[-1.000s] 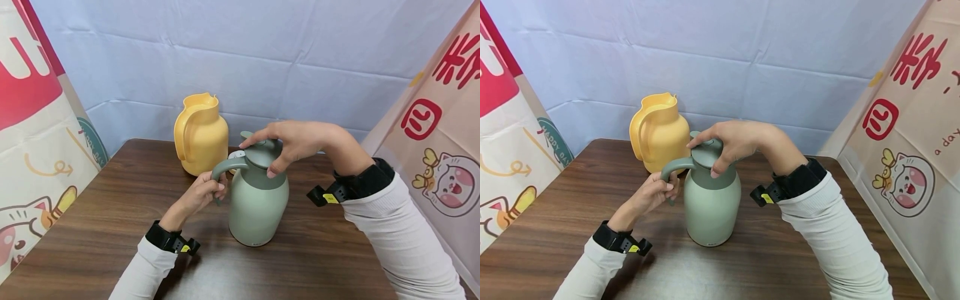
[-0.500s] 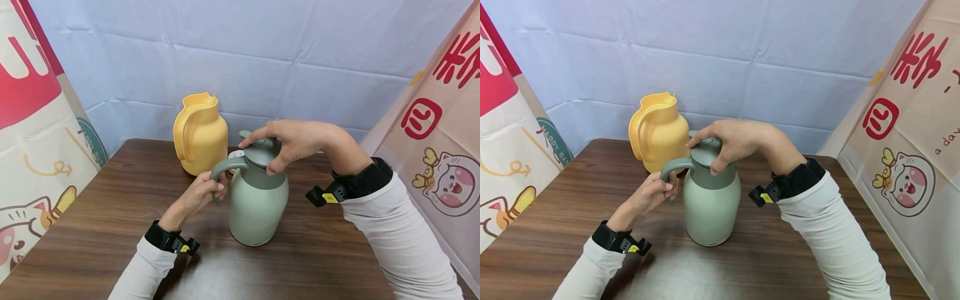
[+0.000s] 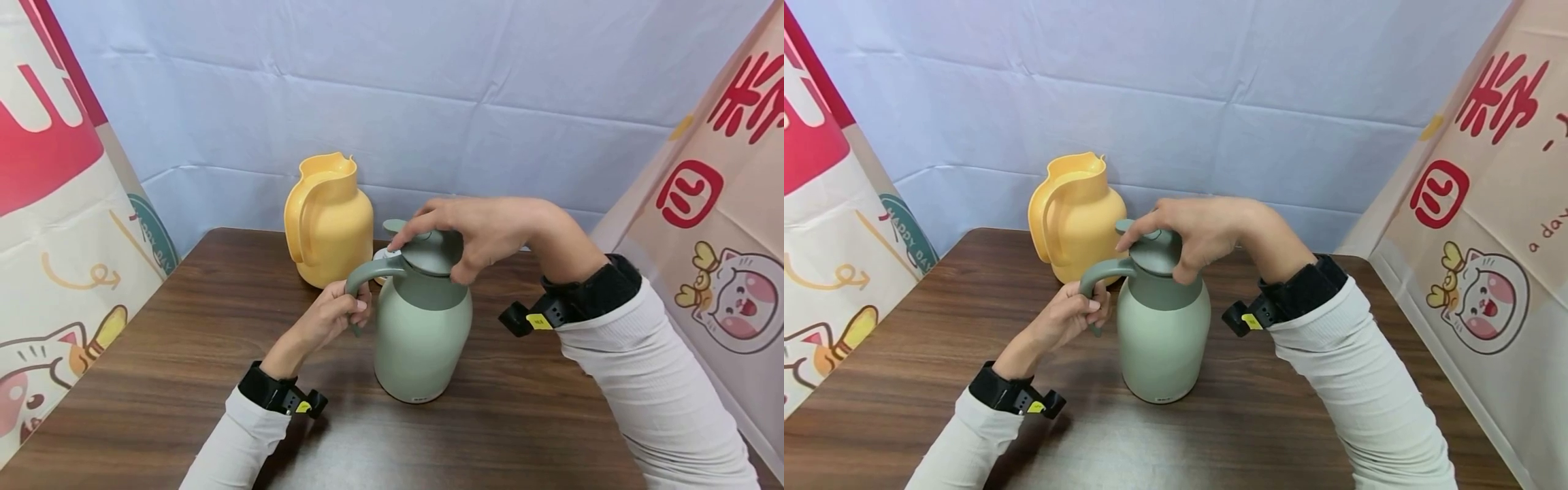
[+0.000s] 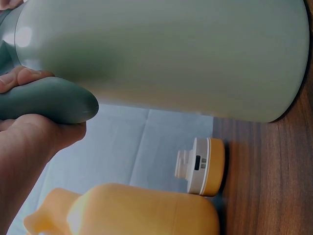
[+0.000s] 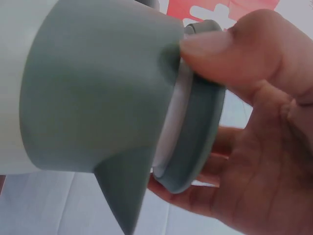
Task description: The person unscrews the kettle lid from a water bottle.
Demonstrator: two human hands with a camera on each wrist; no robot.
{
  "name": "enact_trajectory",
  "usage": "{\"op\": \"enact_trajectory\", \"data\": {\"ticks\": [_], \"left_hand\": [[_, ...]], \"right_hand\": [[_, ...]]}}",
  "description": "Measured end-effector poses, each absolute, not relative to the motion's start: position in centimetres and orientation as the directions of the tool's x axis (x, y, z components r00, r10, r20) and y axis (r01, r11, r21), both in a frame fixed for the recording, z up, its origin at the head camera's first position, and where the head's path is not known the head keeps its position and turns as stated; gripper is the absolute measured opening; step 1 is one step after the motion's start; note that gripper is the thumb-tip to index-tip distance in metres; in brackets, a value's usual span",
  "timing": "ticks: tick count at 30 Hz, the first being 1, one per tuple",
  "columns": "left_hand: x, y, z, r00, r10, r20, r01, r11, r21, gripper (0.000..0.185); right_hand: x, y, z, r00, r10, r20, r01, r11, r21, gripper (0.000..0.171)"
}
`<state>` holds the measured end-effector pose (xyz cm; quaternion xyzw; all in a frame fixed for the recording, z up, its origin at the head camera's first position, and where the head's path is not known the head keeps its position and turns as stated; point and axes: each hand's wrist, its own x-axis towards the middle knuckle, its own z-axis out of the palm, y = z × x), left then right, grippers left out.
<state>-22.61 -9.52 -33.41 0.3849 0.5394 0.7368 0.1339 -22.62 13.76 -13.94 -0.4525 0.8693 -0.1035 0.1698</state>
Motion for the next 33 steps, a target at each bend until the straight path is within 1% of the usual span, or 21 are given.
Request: {"op": "enact_trajectory", "data": {"ticks": [5,7,15,22,28,33], "left_hand": [[-22.59,-9.54,-33.39,-0.669,0.612,0.422,0.218,-0.381,0.898,0.008],[-22.58,-9.56,-33.43,-0.668,0.613,0.423,0.217,-0.383,0.898,0.008],[-22.56,-9.58,-33.52,-0.670,0.612,0.419,0.203,-0.392,0.897,0.008],[-22.62,-9.51,-33.61,-0.670,0.614,0.418,0.202,-0.391,0.898,0.009],[-22.51,-9.56,-33.54,-0.667,0.614,0.423,0.207,-0.392,0.896,0.009],[-22.51,-9.63,-33.49,-0.674,0.611,0.415,0.206,-0.384,0.900,0.008]], "right_hand": [[-22.91,13.58,-13.91,-0.446,-0.867,-0.223,-0.776,0.498,-0.386,0.072],[-22.97,13.53,-13.88,-0.422,-0.878,-0.227,-0.785,0.479,-0.392,0.072],[-22.97,13.57,-13.82,-0.400,-0.888,-0.228,-0.806,0.459,-0.373,0.071],[-22.97,13.43,-13.84,-0.347,-0.902,-0.258,-0.820,0.425,-0.383,0.068],[-23.21,13.59,-14.24,-0.366,-0.903,-0.223,-0.799,0.428,-0.423,0.069],[-23.21,13.65,-14.41,-0.381,-0.900,-0.213,-0.793,0.436,-0.426,0.067]]}}
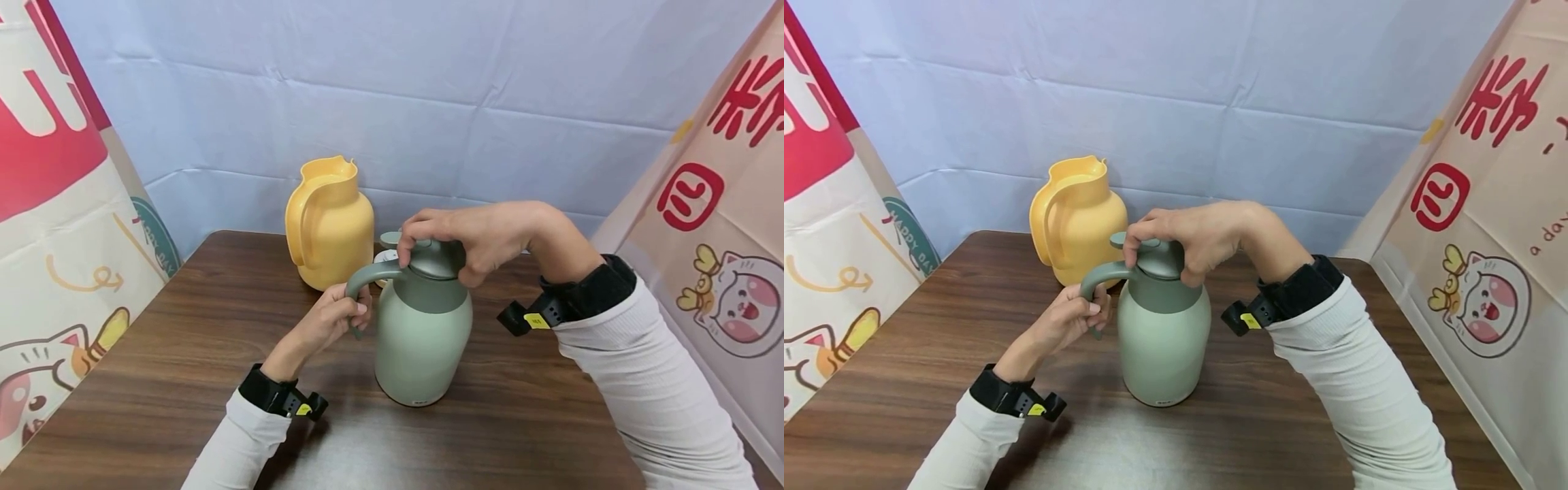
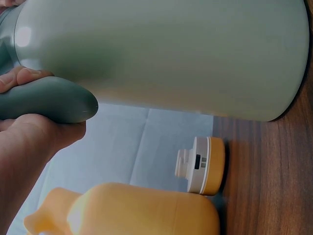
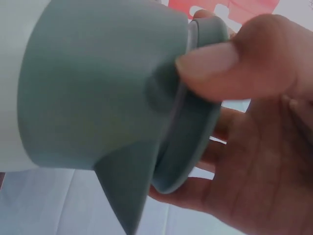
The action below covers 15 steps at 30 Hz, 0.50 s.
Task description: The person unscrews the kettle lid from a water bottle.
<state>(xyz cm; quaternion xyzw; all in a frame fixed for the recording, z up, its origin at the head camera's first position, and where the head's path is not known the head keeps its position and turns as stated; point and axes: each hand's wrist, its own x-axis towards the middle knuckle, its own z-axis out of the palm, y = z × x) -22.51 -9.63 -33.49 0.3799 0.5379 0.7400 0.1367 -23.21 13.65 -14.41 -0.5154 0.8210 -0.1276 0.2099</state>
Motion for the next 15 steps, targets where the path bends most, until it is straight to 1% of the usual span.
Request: {"op": "enact_trajectory", "data": {"ticks": [4,11,15], "left_hand": [[-22.5,-9.6,-33.5,-0.676,0.609,0.415,0.209,-0.381,0.900,0.008],[-22.6,-9.6,-33.6,-0.676,0.605,0.421,0.215,-0.384,0.898,0.009],[-22.6,-9.6,-33.6,-0.674,0.607,0.421,0.215,-0.383,0.898,0.008]], "right_hand": [[-22.7,13.9,-14.0,-0.416,-0.886,-0.205,-0.784,0.464,-0.412,0.065],[-22.2,14.3,-12.9,-0.614,-0.769,-0.175,-0.672,0.627,-0.394,0.066],[-22.4,13.8,-12.8,-0.699,-0.686,-0.201,-0.594,0.714,-0.372,0.062]]}}
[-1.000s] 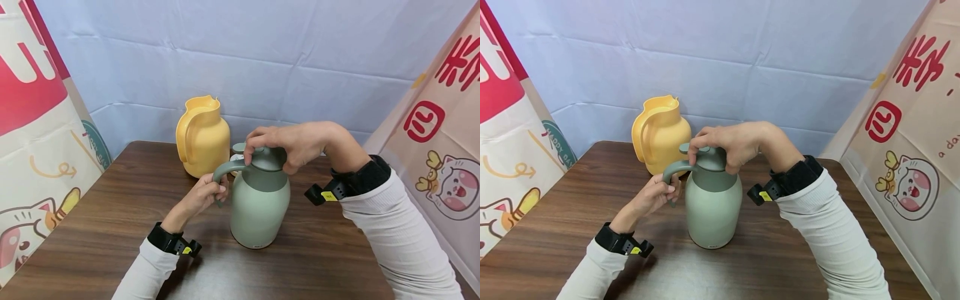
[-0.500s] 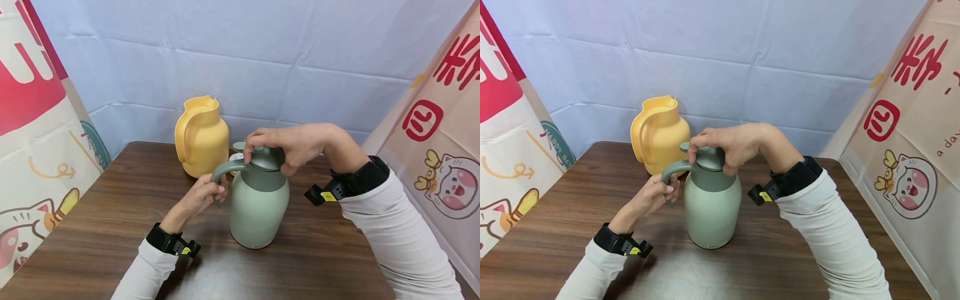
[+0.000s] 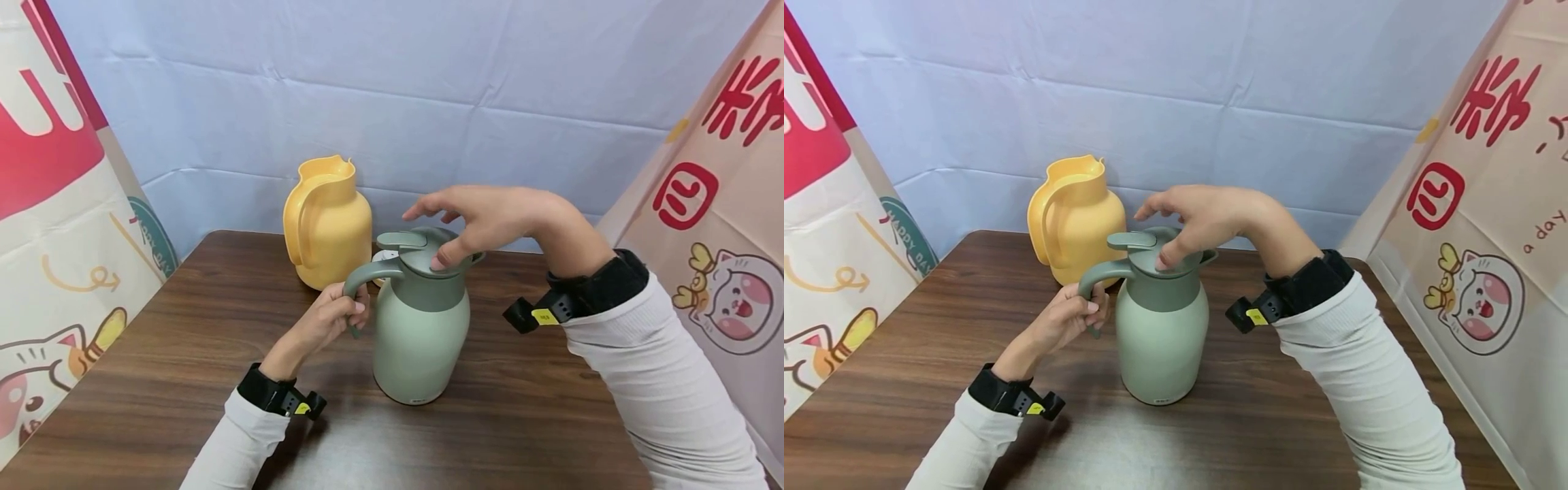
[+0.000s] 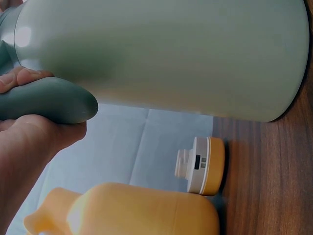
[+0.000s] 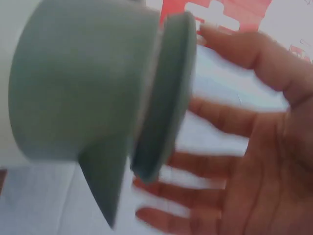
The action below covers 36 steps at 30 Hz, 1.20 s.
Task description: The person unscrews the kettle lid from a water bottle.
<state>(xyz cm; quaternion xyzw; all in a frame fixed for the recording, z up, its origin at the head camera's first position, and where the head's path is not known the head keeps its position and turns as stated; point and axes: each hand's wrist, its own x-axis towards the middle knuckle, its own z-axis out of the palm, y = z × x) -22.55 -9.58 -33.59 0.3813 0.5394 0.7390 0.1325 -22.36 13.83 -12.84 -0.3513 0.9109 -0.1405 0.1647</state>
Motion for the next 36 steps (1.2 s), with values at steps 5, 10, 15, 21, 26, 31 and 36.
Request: {"op": "enact_trajectory", "data": {"ticks": [5,10,15,21,26,31,36], "left_hand": [[-22.6,-9.5,-33.6,-0.667,0.608,0.431,0.233,-0.379,0.896,0.007],[-22.6,-9.5,-33.6,-0.664,0.613,0.429,0.225,-0.383,0.896,0.008],[-22.7,-9.5,-33.6,-0.670,0.607,0.427,0.223,-0.384,0.896,0.007],[-22.6,-9.6,-33.6,-0.676,0.608,0.417,0.214,-0.380,0.900,0.008],[-22.5,-9.6,-33.6,-0.680,0.604,0.415,0.214,-0.378,0.901,0.008],[-22.5,-9.5,-33.5,-0.685,0.602,0.411,0.213,-0.375,0.902,0.008],[-22.5,-9.6,-33.4,-0.686,0.602,0.409,0.212,-0.372,0.904,0.009]], "right_hand": [[-22.6,12.7,-13.2,-0.831,-0.519,-0.200,-0.410,0.814,-0.411,0.065],[-22.6,12.0,-13.7,-0.891,-0.408,-0.201,-0.353,0.899,-0.258,0.080],[-22.3,11.6,-13.9,-0.913,-0.347,-0.214,-0.315,0.934,-0.169,0.078],[-22.1,11.0,-14.1,-0.915,-0.345,-0.209,-0.321,0.936,-0.144,0.058],[-21.9,10.8,-14.2,-0.903,-0.383,-0.193,-0.365,0.923,-0.124,0.063],[-21.7,10.5,-14.1,-0.903,-0.393,-0.172,-0.380,0.919,-0.103,0.063],[-21.4,10.4,-14.0,-0.896,-0.406,-0.177,-0.390,0.913,-0.121,0.060]]}}
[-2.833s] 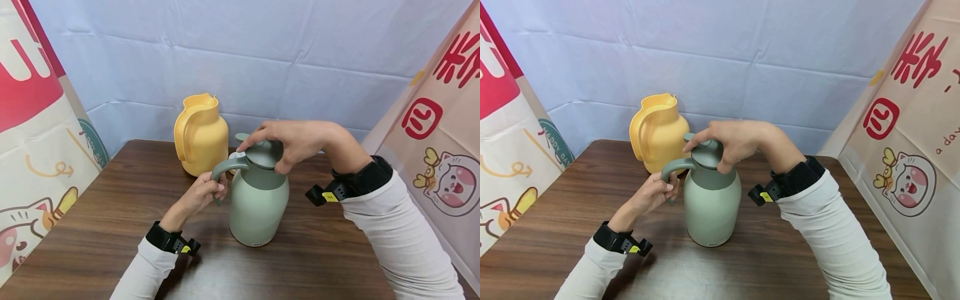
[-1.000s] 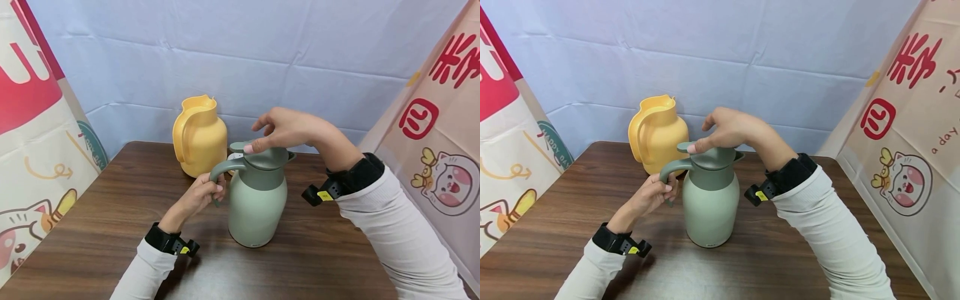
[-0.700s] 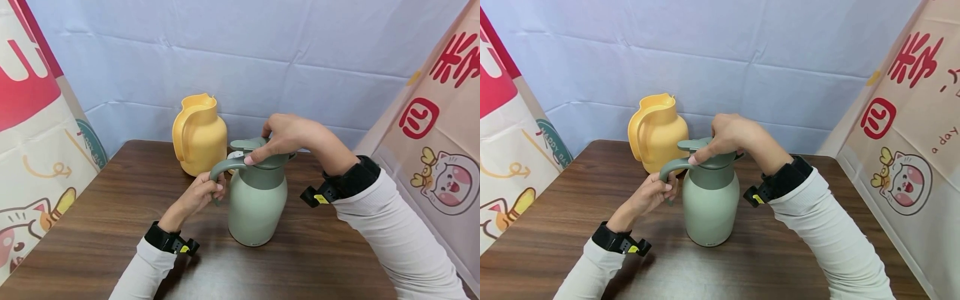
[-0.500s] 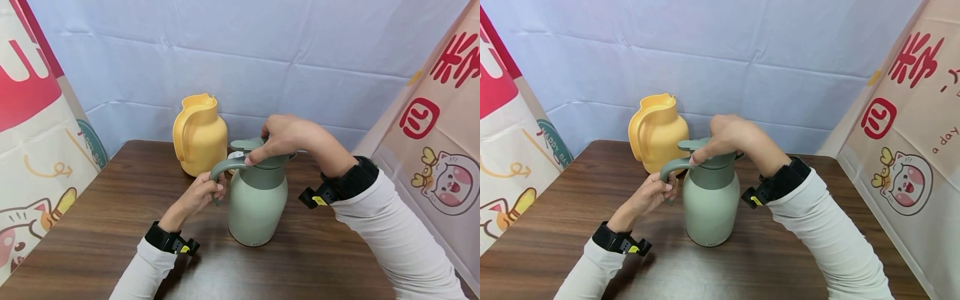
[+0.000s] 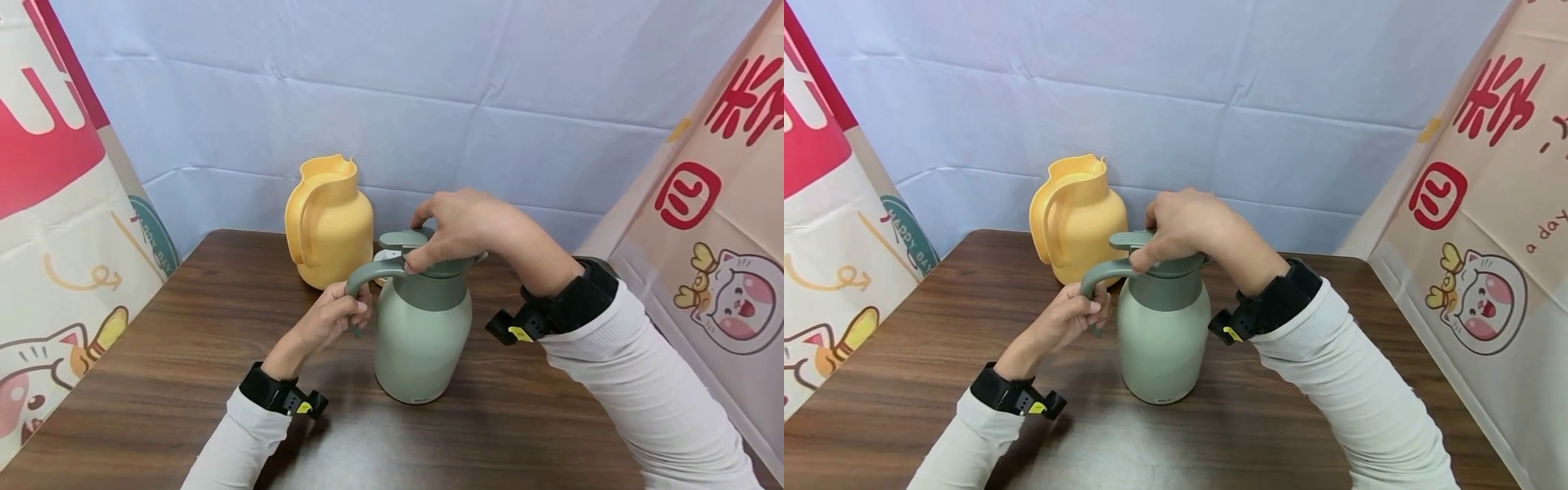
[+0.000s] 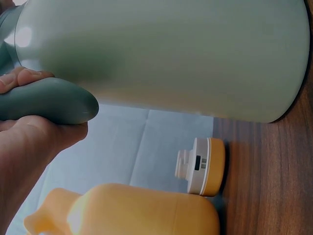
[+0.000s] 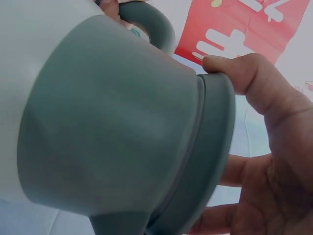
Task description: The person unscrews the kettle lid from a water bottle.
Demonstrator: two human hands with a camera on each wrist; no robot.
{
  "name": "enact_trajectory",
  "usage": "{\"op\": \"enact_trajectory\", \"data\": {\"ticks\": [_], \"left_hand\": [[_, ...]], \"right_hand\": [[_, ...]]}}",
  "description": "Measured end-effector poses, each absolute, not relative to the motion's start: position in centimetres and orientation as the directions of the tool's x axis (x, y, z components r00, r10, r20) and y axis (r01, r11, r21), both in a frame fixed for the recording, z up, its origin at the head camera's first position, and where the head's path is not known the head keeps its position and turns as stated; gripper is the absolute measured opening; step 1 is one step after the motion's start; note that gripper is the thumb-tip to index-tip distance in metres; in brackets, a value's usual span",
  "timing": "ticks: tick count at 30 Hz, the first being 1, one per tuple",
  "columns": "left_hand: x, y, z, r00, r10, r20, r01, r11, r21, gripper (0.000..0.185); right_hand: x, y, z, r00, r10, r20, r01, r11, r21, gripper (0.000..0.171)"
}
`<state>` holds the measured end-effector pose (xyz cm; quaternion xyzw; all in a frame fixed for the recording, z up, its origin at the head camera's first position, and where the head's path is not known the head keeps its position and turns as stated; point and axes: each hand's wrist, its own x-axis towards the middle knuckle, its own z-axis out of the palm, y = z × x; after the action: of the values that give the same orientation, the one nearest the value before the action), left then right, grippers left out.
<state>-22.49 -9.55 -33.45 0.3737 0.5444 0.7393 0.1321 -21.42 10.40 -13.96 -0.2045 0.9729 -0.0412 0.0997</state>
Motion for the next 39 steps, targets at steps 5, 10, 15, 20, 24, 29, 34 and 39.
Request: {"op": "enact_trajectory", "data": {"ticks": [5,10,15,20,24,29,34,39], "left_hand": [[-22.5,-9.6,-33.5,-0.682,0.603,0.414,0.213,-0.378,0.901,0.008],[-22.5,-9.6,-33.4,-0.681,0.603,0.415,0.210,-0.381,0.900,0.008],[-22.6,-9.6,-33.4,-0.678,0.603,0.420,0.222,-0.377,0.899,0.009],[-22.6,-9.6,-33.6,-0.675,0.605,0.422,0.227,-0.373,0.899,0.009],[-22.7,-9.7,-33.6,-0.676,0.606,0.420,0.223,-0.375,0.900,0.008],[-22.6,-9.6,-33.6,-0.673,0.605,0.424,0.226,-0.378,0.898,0.008],[-22.6,-9.6,-33.6,-0.667,0.603,0.437,0.242,-0.379,0.893,0.008],[-22.6,-9.5,-33.7,-0.665,0.602,0.442,0.245,-0.384,0.890,0.008]], "right_hand": [[-21.6,10.9,-13.4,-0.839,-0.509,-0.193,-0.473,0.857,-0.207,0.057],[-21.8,11.5,-13.0,-0.770,-0.603,-0.208,-0.542,0.791,-0.284,0.060],[-21.7,11.8,-12.8,-0.761,-0.609,-0.224,-0.526,0.781,-0.337,0.063],[-21.7,12.0,-12.7,-0.758,-0.615,-0.215,-0.527,0.773,-0.354,0.064],[-21.4,12.5,-12.2,-0.738,-0.644,-0.200,-0.552,0.748,-0.370,0.062],[-20.9,13.6,-11.2,-0.740,-0.651,-0.169,-0.558,0.735,-0.386,0.060],[-20.7,14.5,-10.6,-0.750,-0.645,-0.145,-0.557,0.735,-0.386,0.060],[-20.4,14.9,-10.1,-0.773,-0.620,-0.135,-0.543,0.756,-0.365,0.059]]}}
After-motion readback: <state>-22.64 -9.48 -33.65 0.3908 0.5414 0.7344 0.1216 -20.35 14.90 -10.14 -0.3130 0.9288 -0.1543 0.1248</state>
